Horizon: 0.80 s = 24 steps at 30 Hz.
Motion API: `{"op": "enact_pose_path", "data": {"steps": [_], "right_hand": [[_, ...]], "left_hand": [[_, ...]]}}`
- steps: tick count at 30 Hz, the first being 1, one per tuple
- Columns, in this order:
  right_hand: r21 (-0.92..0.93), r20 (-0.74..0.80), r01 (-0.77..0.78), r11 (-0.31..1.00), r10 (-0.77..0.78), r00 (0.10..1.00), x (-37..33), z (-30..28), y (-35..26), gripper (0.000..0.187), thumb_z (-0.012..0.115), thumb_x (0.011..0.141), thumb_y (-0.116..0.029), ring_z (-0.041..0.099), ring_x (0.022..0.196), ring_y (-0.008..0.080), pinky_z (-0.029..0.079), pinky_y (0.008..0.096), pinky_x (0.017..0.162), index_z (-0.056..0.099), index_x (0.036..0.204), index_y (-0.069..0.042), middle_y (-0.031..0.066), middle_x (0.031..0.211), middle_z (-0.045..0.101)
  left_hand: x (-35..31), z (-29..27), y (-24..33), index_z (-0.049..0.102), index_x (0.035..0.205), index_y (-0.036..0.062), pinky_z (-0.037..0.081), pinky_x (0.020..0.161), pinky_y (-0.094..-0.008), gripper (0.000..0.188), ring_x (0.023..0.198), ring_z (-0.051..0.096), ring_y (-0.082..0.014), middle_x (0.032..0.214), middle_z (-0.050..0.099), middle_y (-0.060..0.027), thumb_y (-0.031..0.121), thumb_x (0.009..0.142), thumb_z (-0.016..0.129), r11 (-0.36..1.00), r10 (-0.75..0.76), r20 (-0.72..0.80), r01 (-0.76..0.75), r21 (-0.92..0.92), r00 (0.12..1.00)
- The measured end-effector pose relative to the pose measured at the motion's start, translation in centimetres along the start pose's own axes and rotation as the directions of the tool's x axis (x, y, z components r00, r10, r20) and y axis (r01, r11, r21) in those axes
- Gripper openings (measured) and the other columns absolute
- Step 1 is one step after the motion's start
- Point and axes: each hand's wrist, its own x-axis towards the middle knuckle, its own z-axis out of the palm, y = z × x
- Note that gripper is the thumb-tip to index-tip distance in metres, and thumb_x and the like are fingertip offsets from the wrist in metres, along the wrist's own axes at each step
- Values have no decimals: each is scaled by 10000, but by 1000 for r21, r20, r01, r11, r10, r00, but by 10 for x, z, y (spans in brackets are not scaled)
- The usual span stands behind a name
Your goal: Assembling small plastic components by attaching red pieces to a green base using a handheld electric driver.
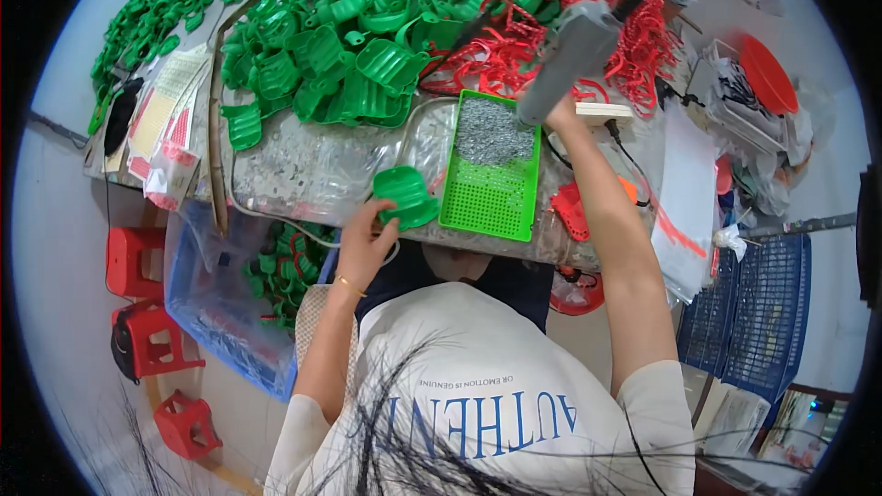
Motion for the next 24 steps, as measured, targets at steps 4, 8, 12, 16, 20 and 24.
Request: {"op": "enact_pose_path", "data": {"steps": [4,8,12,16,20,24], "right_hand": [[84,-132,149,985,-137,982,26,25,30,296,662,753,-333,642,719,176,502,331,697,663,864,-58,103,735,657],[276,-370,398,875,-285,884,32,24,49,221,635,796,-220,626,645,182,500,314,613,615,905,-28,91,775,645],[485,-302,243,840,-101,948,35,5,83,211,578,869,-142,638,686,205,514,299,614,546,1022,1,100,858,629],[585,-196,242,774,-154,968,-39,-53,28,222,570,895,-155,647,766,184,523,282,650,531,1035,13,95,901,624],[779,-308,226,584,43,950,-132,-83,3,170,551,900,-89,627,879,171,504,283,755,548,1042,6,112,1028,619],[585,-399,284,759,-36,916,-208,-92,-13,107,508,909,-16,613,923,176,496,290,805,536,1012,0,131,1026,609]], "left_hand": [[11,20,-1,487,1188,42,435,642,-222,340,740,496,-94,886,562,-44,133,878,592,986,151,-105,-157,-53,983],[20,9,7,340,1305,31,442,646,-225,496,750,528,-112,896,582,-69,231,912,566,945,-98,-104,59,-322,990],[42,9,6,336,1318,18,452,613,-233,504,752,571,-94,840,609,-62,221,909,550,886,-222,15,209,-415,975],[38,1,-11,477,1210,-18,500,666,-254,384,781,596,-120,884,631,-85,145,871,558,917,-188,-86,143,-372,979],[24,-20,10,536,1159,-3,512,736,-282,342,853,617,-158,952,636,-94,149,853,563,647,-294,85,264,-715,952],[5,-23,26,530,1175,26,497,829,-369,379,964,617,-236,1106,613,-102,227,854,545,189,-368,301,388,-902,880]]}}
